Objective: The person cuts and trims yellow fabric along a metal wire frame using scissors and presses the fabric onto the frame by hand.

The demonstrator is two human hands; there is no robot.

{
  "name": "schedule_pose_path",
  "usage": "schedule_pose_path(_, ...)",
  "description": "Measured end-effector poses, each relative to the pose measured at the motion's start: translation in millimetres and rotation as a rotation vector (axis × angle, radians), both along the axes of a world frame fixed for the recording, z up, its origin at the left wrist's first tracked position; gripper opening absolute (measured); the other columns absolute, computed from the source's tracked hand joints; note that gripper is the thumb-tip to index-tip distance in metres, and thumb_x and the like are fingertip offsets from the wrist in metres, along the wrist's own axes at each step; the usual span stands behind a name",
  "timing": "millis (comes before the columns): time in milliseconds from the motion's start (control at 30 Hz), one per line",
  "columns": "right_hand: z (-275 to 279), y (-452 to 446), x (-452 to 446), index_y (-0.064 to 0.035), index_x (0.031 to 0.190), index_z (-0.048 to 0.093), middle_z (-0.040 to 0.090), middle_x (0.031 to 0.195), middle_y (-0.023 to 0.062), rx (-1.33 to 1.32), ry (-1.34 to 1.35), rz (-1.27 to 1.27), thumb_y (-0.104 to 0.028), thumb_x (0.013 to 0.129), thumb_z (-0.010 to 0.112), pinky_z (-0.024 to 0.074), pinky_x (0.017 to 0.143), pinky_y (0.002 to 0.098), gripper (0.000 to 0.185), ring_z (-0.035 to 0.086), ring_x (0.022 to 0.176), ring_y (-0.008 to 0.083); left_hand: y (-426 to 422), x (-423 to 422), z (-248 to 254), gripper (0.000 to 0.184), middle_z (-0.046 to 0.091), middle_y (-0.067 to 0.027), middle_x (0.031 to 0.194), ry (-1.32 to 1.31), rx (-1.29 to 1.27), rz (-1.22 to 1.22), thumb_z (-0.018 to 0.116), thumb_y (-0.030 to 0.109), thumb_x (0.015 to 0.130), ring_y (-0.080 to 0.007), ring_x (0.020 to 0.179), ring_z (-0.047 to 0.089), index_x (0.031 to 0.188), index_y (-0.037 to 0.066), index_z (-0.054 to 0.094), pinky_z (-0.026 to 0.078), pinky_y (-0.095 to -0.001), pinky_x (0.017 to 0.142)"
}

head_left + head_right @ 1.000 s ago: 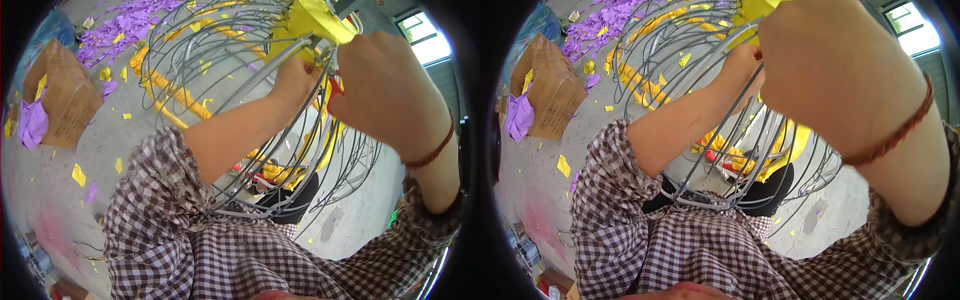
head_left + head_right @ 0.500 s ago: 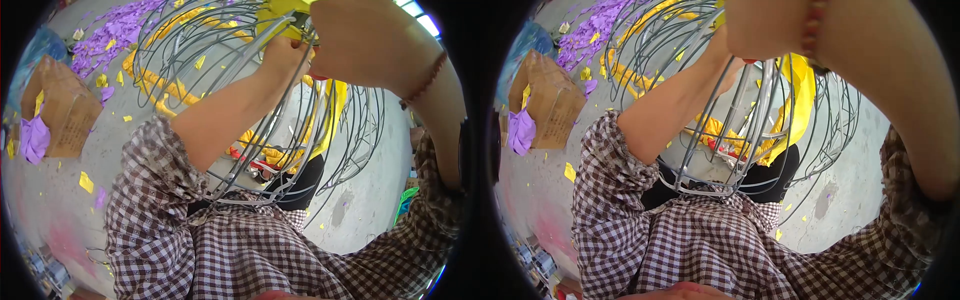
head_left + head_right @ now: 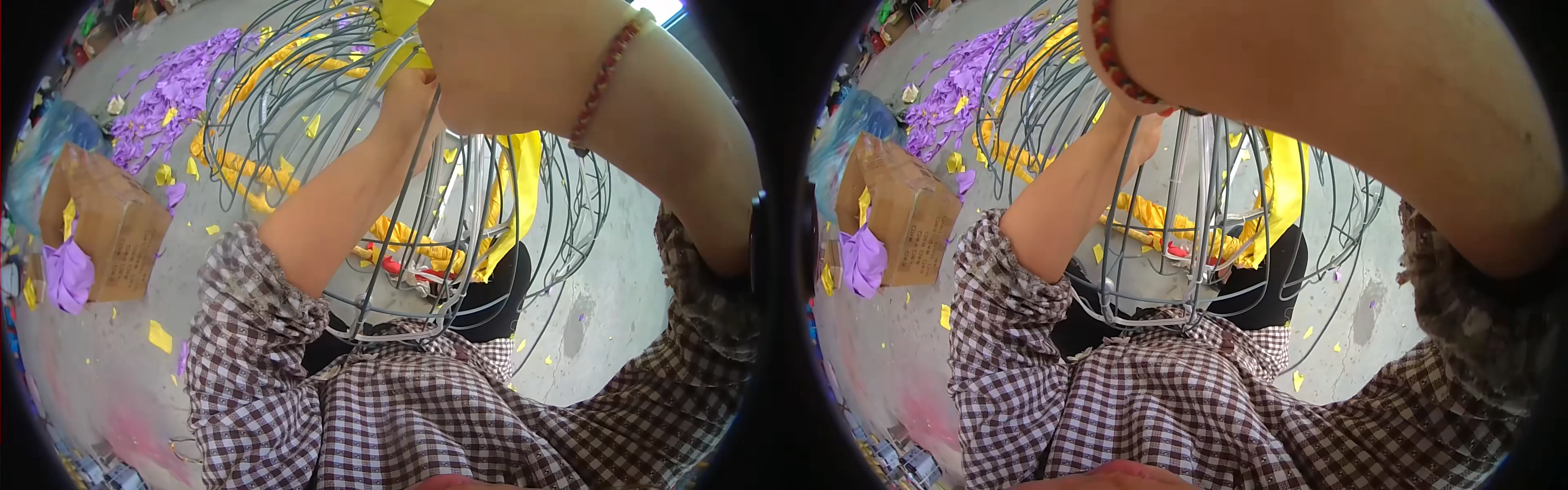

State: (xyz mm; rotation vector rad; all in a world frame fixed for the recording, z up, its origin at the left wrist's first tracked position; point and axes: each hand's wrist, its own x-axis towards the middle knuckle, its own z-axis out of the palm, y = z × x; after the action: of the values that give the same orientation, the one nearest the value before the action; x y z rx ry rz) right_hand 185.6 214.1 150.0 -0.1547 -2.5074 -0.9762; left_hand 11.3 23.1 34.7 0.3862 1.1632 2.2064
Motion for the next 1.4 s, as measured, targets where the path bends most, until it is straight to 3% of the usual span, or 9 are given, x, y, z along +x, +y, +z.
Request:
schedule_pose_path(433, -52.4, 41.4, 35.6, -0.0072, 0.122, 0.059, 0.06, 0.126, 0.0085, 0.02, 0.253, -0.156, -0.049, 0.088, 0.059, 0.0449, 0.095, 0.0293, 0.054, 0.058, 0.105, 0.0199, 4.2, 21.3, 8.6, 0.051, 0.06, -0.0052, 0.128, -0.012, 0.019, 0.173, 0.069, 0.04, 0.091, -0.0184, 0.119, 0.053, 0.133, 0.013, 0.056, 0.043, -0.0388, 0.095)
schedule_pose_path(600, -75.6, 53.7, 45.7, -0.0081, 0.128, 0.058, 0.059, 0.131, 0.008, 0.032, 0.35, -0.214, -0.051, 0.09, 0.058, 0.045, 0.099, 0.0289, 0.058, 0.058, 0.11, 0.0196, -12.0, -4.0, -6.1, 0.06, 0.056, -0.0039, 0.139, -0.22, -0.032, -0.092, 0.068, 0.047, 0.091, -0.0195, 0.127, 0.052, 0.141, 0.017, 0.052, 0.042, -0.0395, 0.101)
schedule_pose_path(633, -81.0, 56.2, 46.9, -0.0082, 0.129, 0.058, 0.058, 0.132, 0.0079, 0.035, 0.37, -0.225, -0.052, 0.09, 0.058, 0.045, 0.1, 0.0288, 0.059, 0.058, 0.112, 0.0195, -8.9, -0.8, -2.1, 0.06, 0.056, -0.0039, 0.139, -0.213, -0.032, -0.096, 0.068, 0.047, 0.091, -0.0195, 0.127, 0.052, 0.141, 0.017, 0.052, 0.042, -0.0395, 0.101)
schedule_pose_path(767, -103.3, 65.7, 49.8, -0.0089, 0.134, 0.057, 0.058, 0.137, 0.0074, 0.045, 0.442, -0.264, -0.054, 0.092, 0.057, 0.0451, 0.104, 0.0285, 0.062, 0.058, 0.116, 0.0192, 10.7, 29.0, 22.4, 0.042, 0.065, -0.0066, 0.129, 0.039, -0.346, 0.407, 0.054, 0.038, 0.1, -0.0269, 0.114, 0.063, 0.136, 0.017, 0.057, 0.048, -0.0448, 0.1)
schedule_pose_path(933, -133.2, 76.4, 49.7, -0.0097, 0.14, 0.056, 0.057, 0.142, 0.0069, 0.056, 0.528, -0.31, -0.056, 0.094, 0.055, 0.0452, 0.108, 0.0281, 0.066, 0.058, 0.121, 0.0189, -7.0, 5.1, -12.1, 0.05, 0.059, -0.0097, 0.138, 0.004, -0.107, 0.18, 0.051, 0.046, 0.099, -0.0278, 0.123, 0.057, 0.14, 0.017, 0.053, 0.047, -0.0478, 0.101)
schedule_pose_path(1267, -4.7, -35.4, 2.9, -0.0069, 0.124, 0.061, 0.06, 0.125, 0.0078, 0.022, 0.271, -0.227, -0.048, 0.087, 0.064, 0.047, 0.094, 0.032, 0.055, 0.058, 0.107, 0.0205, -14.1, 14.8, 11.8, 0.059, 0.062, -0.0015, 0.133, -0.069, -0.042, 0.028, 0.065, 0.052, 0.092, -0.019, 0.119, 0.06, 0.14, 0.019, 0.055, 0.05, -0.0353, 0.093)
schedule_pose_path(1400, 36.0, -66.3, 4.2, -0.0057, 0.116, 0.064, 0.061, 0.117, 0.0082, 0.002, 0.153, -0.198, -0.044, 0.084, 0.067, 0.0478, 0.087, 0.0337, 0.05, 0.058, 0.101, 0.0212, -21.6, 11.7, 15.1, 0.052, 0.065, -0.0018, 0.127, -0.147, -0.062, -0.028, 0.064, 0.047, 0.093, -0.018, 0.112, 0.062, 0.135, 0.017, 0.057, 0.051, -0.0337, 0.088)
